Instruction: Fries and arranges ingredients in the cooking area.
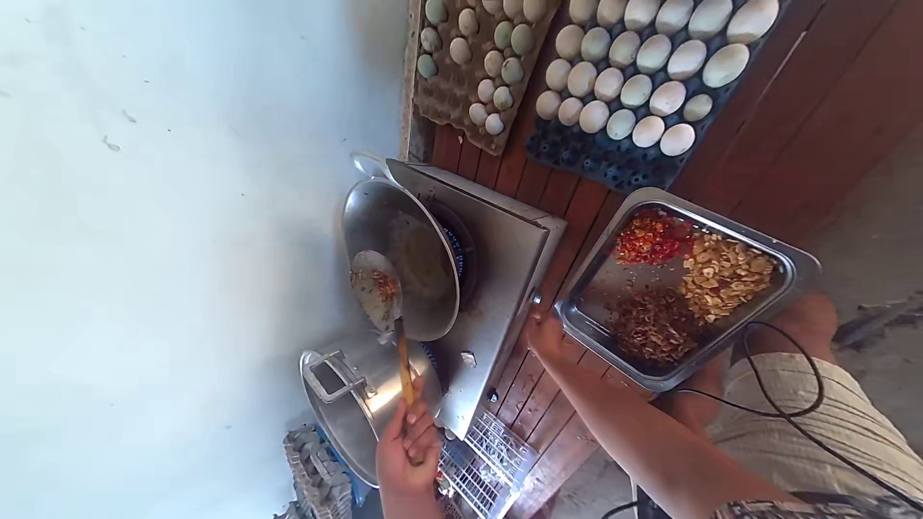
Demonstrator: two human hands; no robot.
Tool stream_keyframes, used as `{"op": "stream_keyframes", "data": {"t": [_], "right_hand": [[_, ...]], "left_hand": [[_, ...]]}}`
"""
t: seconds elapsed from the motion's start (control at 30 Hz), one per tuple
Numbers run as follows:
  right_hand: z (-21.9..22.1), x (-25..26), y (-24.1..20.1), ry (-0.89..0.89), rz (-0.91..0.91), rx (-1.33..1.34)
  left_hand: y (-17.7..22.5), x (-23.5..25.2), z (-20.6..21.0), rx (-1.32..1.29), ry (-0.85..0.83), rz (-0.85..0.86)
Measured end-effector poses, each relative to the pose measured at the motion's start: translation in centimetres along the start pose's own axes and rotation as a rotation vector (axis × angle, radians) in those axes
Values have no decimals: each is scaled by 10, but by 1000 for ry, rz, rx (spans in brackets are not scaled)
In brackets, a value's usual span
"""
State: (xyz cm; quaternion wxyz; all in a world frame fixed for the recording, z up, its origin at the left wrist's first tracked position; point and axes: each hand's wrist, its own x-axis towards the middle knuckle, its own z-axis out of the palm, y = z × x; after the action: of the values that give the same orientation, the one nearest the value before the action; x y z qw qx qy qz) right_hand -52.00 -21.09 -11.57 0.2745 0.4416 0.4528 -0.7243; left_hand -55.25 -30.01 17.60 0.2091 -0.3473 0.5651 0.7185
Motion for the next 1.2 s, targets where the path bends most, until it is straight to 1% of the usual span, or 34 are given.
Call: {"op": "stream_keyframes", "data": {"t": [0.1, 0.17, 0.23, 0.3, 0.4, 0.47, 0.57, 0.67, 0.8, 0.9, 1.07, 1.13, 1.2], "right_hand": [[-11, -17, 15, -92, -65, -114], [-31, -24, 24, -142, -106, -168], [-53, -31, 31, -161, -88, -229], [-75, -33, 30, -159, -75, -295], [-91, -29, 19, -92, -160, -318], [-89, -23, 0, -98, -179, -381], [-69, -13, -21, -152, -152, -547], [-55, 0, -21, -133, -135, -604], [-50, 18, -20, -103, -145, -631], [-47, 27, -18, -84, -200, -660], [-45, 28, -18, -35, -293, -763], [-45, 28, -20, -69, -294, -782], [-47, 29, -23, -140, -273, -781]], "left_hand": [[3, -6, -5, -21, -4, 10], [3, -8, -8, -23, -7, 28], [3, -11, -7, -12, 2, 40], [1, -10, -5, -6, 11, 49], [-4, -8, 1, 5, 35, 55], [-8, -6, 4, -11, 38, 52], [-12, -5, 7, -11, 28, 33], [-15, -4, 9, 1, 40, 25], [-14, 2, 13, -15, 46, 31], [-15, 6, 14, -1, 31, 31], [-16, 8, 10, 14, 14, 20], [-15, 9, 8, 9, 13, 14], [-14, 10, 6, -1, 9, 16]]}}
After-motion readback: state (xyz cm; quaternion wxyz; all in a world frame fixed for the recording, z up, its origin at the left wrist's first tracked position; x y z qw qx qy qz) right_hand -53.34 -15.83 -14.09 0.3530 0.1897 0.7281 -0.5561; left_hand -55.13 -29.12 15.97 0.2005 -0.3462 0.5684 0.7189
